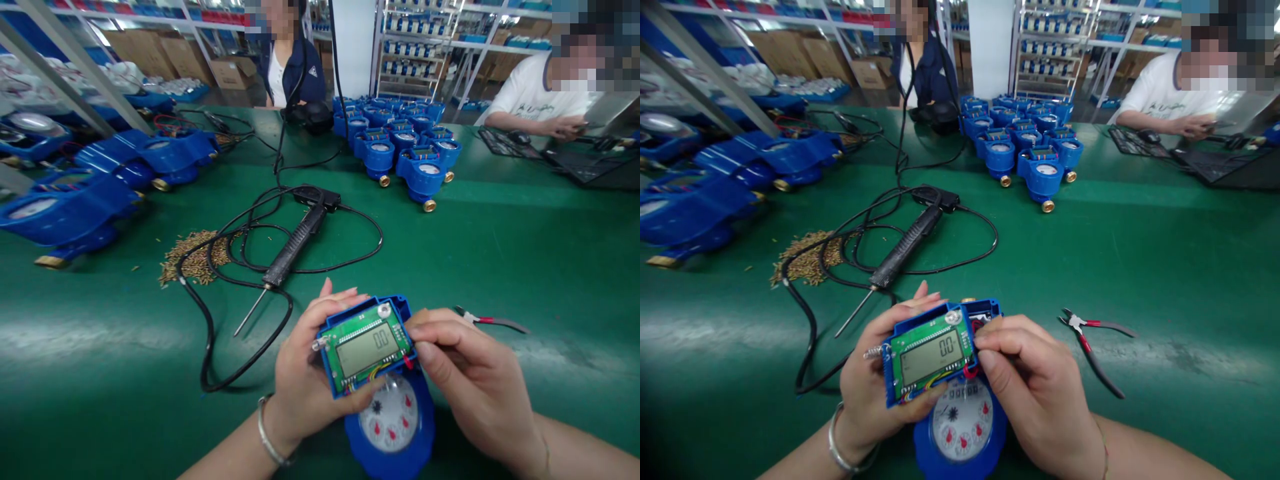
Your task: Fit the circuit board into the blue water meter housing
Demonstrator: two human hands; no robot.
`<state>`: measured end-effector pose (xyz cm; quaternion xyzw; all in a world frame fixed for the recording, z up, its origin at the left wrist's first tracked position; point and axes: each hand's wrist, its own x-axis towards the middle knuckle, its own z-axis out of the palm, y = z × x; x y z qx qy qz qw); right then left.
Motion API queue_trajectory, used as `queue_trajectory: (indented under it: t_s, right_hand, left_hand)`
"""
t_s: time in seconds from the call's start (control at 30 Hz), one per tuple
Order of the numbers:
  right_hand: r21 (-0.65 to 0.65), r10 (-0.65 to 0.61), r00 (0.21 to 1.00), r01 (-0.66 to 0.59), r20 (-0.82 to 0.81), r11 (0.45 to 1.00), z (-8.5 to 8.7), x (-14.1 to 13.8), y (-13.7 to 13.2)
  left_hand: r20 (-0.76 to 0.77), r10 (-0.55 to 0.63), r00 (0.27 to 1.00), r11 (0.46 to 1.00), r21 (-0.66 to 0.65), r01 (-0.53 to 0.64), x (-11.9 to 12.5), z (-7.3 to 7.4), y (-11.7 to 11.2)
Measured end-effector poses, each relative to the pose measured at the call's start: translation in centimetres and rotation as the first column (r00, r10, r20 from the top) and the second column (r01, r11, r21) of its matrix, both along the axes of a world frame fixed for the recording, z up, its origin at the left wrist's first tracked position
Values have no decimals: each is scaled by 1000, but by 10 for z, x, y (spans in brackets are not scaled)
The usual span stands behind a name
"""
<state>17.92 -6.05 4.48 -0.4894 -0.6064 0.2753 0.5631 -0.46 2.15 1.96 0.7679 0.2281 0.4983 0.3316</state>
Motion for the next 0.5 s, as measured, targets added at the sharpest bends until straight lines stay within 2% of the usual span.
queue_trajectory:
  t_s: [0.17, 0.33, 0.5]
  right_hand:
    - [111, 16, 996, -26, 86, 994, -2, -4, -2]
    - [157, -66, 995, 54, 72, 986, -8, -6, 6]
    - [249, -29, 998, 13, 61, 968, -14, -4, 12]
  left_hand:
    - [33, 17, 999, 998, -53, -15, -1, -3, -2]
    - [36, 11, 999, 998, -62, -8, -1, -4, -4]
    - [41, -6, 999, 995, -100, 10, -3, -4, -4]
